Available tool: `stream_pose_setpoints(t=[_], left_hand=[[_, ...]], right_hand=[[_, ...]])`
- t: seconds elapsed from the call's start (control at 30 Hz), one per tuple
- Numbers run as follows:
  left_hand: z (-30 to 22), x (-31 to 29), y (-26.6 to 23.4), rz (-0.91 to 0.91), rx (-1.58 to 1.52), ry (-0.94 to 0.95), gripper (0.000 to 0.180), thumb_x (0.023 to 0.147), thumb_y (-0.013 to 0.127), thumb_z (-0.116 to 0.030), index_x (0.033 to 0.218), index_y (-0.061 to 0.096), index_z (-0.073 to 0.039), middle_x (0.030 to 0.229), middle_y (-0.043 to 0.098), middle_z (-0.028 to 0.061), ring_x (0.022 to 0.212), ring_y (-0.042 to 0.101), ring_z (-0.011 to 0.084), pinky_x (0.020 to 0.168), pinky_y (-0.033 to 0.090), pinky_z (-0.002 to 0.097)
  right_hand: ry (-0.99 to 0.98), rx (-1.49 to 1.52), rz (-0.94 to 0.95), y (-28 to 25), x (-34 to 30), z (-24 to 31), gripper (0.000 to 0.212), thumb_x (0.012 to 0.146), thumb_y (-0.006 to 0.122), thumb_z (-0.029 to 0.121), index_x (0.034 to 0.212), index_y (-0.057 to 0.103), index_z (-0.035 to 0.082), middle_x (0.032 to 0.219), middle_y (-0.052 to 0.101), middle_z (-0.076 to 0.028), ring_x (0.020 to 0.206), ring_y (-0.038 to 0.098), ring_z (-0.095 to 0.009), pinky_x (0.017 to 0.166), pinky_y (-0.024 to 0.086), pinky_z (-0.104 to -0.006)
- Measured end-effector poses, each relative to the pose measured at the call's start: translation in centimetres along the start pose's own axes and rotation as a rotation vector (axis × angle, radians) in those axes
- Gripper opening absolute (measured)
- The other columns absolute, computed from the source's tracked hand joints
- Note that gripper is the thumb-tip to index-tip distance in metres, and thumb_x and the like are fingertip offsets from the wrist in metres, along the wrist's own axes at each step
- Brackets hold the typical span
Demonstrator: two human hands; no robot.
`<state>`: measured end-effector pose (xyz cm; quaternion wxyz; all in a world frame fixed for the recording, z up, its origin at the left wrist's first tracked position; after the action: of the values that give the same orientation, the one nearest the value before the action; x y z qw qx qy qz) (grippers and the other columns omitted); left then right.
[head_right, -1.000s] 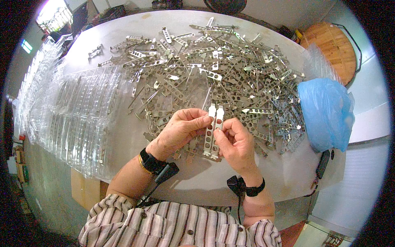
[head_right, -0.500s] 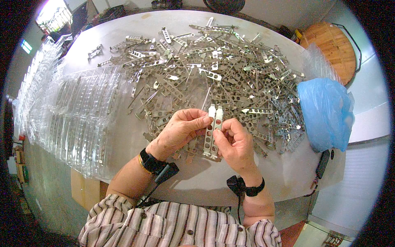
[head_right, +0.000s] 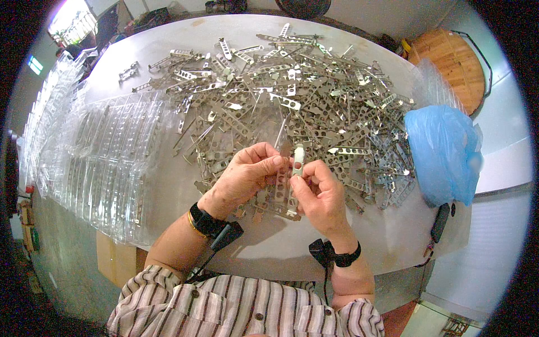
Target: Sorting metal computer brackets and placing them into individual plastic bags.
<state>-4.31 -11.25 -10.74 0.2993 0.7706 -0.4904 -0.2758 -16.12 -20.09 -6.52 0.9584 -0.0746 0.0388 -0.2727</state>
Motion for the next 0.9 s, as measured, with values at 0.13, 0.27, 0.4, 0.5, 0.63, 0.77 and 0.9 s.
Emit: stream_pose_setpoints(t=[0.13, 0.27, 0.4, 0.5, 0.63, 0.77, 0.9], left_hand=[[-0.3, -0.4, 0.0, -0.020, 0.013, -0.023, 0.008, 0.102, 0.060, -0.014, 0.100, 0.060, -0.005, 0.101, 0.072, 0.0108, 0.082, 0.068, 0.0176, 0.078, 0.057, 0.0295], [0.0, 0.0, -0.5, 0.039, 0.030, 0.019, 0.010, 0.104, 0.056, -0.016, 0.101, 0.058, -0.006, 0.096, 0.070, 0.0106, 0.080, 0.067, 0.0196, 0.074, 0.056, 0.0324], [0.1, 0.4, -0.5, 0.079, -0.169, 0.009, 0.007, 0.103, 0.056, -0.013, 0.103, 0.058, -0.006, 0.096, 0.067, 0.0099, 0.083, 0.066, 0.0194, 0.074, 0.054, 0.0332], [-0.1, 0.4, -0.6, 0.089, -0.072, 0.106, 0.012, 0.102, 0.058, -0.010, 0.112, 0.059, -0.005, 0.100, 0.066, 0.0087, 0.087, 0.065, 0.0187, 0.079, 0.054, 0.0321], [-0.5, 0.2, 0.0, 0.007, 0.019, 0.123, 0.017, 0.100, 0.062, -0.009, 0.116, 0.061, -0.004, 0.098, 0.067, 0.0045, 0.086, 0.064, 0.0142, 0.079, 0.053, 0.0290], [-0.3, -0.1, -0.7, -0.099, 0.309, 0.074, 0.015, 0.099, 0.066, -0.014, 0.111, 0.067, -0.004, 0.095, 0.068, -0.0009, 0.085, 0.062, 0.0070, 0.077, 0.051, 0.0243], [-0.3, -0.2, -0.4, -0.063, 0.319, 0.064, 0.012, 0.099, 0.067, -0.017, 0.104, 0.067, -0.005, 0.095, 0.068, -0.0024, 0.084, 0.061, 0.0051, 0.075, 0.050, 0.0225]], right_hand=[[0.000, 0.037, -0.044, -0.6, 0.1, 0.2, 0.010, 0.099, 0.062, 0.012, 0.095, 0.054, 0.006, 0.072, 0.061, 0.001, 0.056, 0.053, -0.003, 0.048, 0.044, -0.0203], [0.001, 0.053, -0.047, -0.6, 0.2, 0.2, 0.011, 0.100, 0.062, 0.014, 0.095, 0.055, 0.006, 0.073, 0.062, 0.000, 0.056, 0.054, -0.004, 0.049, 0.044, -0.0202], [-0.025, 0.083, -0.053, -0.4, 0.3, -0.1, 0.014, 0.101, 0.063, 0.017, 0.096, 0.055, 0.005, 0.075, 0.063, -0.001, 0.056, 0.056, -0.005, 0.050, 0.047, -0.0206], [-0.039, 0.106, -0.040, -0.3, 0.3, 0.0, 0.015, 0.101, 0.063, 0.018, 0.098, 0.056, 0.005, 0.076, 0.063, -0.002, 0.057, 0.057, -0.006, 0.051, 0.048, -0.0211], [-0.062, 0.117, -0.029, -0.1, -0.1, 0.3, 0.016, 0.102, 0.062, 0.019, 0.097, 0.057, 0.005, 0.078, 0.064, -0.002, 0.059, 0.061, -0.008, 0.052, 0.048, -0.0211], [-0.055, 0.080, 0.028, 0.6, -0.2, 0.1, 0.016, 0.103, 0.062, 0.019, 0.095, 0.058, 0.005, 0.077, 0.065, -0.002, 0.059, 0.063, -0.008, 0.051, 0.047, -0.0211], [-0.034, 0.029, 0.001, 0.5, 0.0, -0.2, 0.018, 0.103, 0.061, 0.019, 0.093, 0.058, 0.005, 0.072, 0.064, -0.001, 0.057, 0.063, -0.008, 0.049, 0.046, -0.0218]])
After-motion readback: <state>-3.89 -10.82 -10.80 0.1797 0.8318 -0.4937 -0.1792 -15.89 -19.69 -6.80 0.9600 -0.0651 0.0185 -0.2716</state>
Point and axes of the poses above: each hand's wrist, its own x-axis towards the middle knuckle, its own y-axis out of the palm, z = x × y, the point moved 7 cm from there along x, towards the middle knuckle
